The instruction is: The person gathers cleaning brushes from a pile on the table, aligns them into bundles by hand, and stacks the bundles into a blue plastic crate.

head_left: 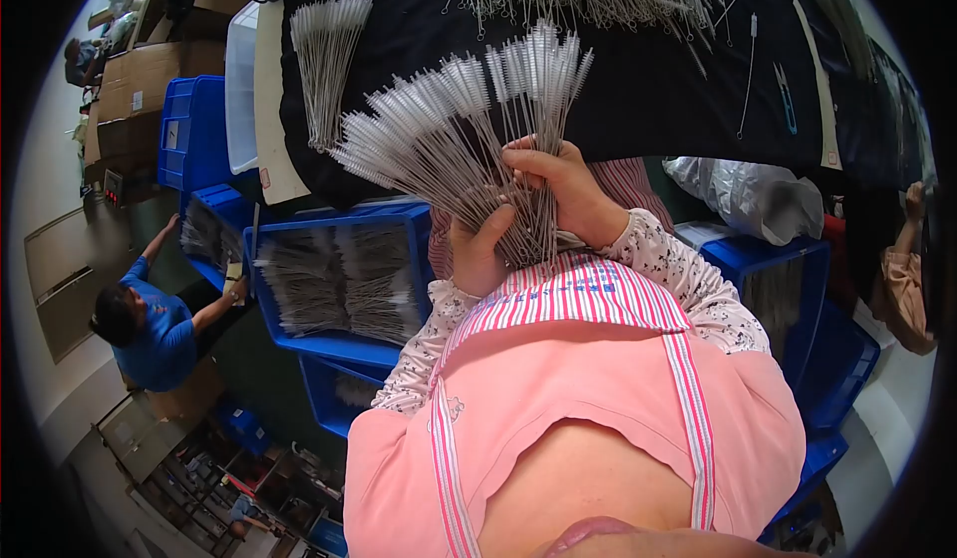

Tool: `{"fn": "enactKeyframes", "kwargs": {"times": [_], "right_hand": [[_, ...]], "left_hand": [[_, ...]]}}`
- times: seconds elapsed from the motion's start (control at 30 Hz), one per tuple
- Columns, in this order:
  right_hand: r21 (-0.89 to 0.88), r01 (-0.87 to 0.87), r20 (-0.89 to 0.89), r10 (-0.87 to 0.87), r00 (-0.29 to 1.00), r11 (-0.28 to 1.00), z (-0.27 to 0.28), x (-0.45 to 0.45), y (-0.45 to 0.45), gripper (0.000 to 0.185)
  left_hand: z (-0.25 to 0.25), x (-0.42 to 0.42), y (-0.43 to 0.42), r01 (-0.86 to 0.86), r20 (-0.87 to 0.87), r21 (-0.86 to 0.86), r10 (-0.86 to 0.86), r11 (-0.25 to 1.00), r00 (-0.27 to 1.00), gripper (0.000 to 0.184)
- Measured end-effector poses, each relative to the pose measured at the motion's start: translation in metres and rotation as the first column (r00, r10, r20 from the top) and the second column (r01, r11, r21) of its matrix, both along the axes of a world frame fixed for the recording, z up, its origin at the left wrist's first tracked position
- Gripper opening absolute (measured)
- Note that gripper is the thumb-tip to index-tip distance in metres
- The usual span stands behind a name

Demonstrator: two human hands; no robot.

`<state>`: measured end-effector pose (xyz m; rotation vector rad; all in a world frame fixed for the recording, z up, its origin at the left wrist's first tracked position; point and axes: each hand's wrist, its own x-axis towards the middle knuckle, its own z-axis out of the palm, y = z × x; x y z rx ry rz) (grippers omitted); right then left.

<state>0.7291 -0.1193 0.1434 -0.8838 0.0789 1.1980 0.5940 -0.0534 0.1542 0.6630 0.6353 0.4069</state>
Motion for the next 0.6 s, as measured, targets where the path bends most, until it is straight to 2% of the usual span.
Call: {"fn": "enactKeyframes", "kwargs": {"times": [0.13, 0.33, 0.43, 0.6], "right_hand": [[-0.006, 0.058, -0.094, -0.058, 0.994, 0.998, 0.013, -0.001, -0.001, 0.010], [0.051, 0.037, -0.214, -0.025, 0.977, 0.998, 0.008, 0.000, -0.001, 0.006], [0.129, 0.016, -0.195, 0.010, 0.981, 0.992, 0.000, 0.000, -0.004, 0.008], [0.150, 0.005, -0.139, 0.016, 0.990, 0.989, 0.002, 0.000, -0.003, 0.015]], "left_hand": [[0.008, -0.001, 0.003, 0.029, -0.015, -0.033, -0.029, 0.999, 0.999, 0.037], [-0.004, -0.007, 0.003, 0.012, -0.026, -0.037, -0.013, 0.999, 1.000, 0.035], [-0.001, -0.007, 0.002, 0.031, -0.026, -0.010, -0.032, 0.999, 0.999, 0.034], [0.003, -0.005, 0.000, 0.023, -0.025, -0.002, -0.023, 1.000, 0.999, 0.034]]}}
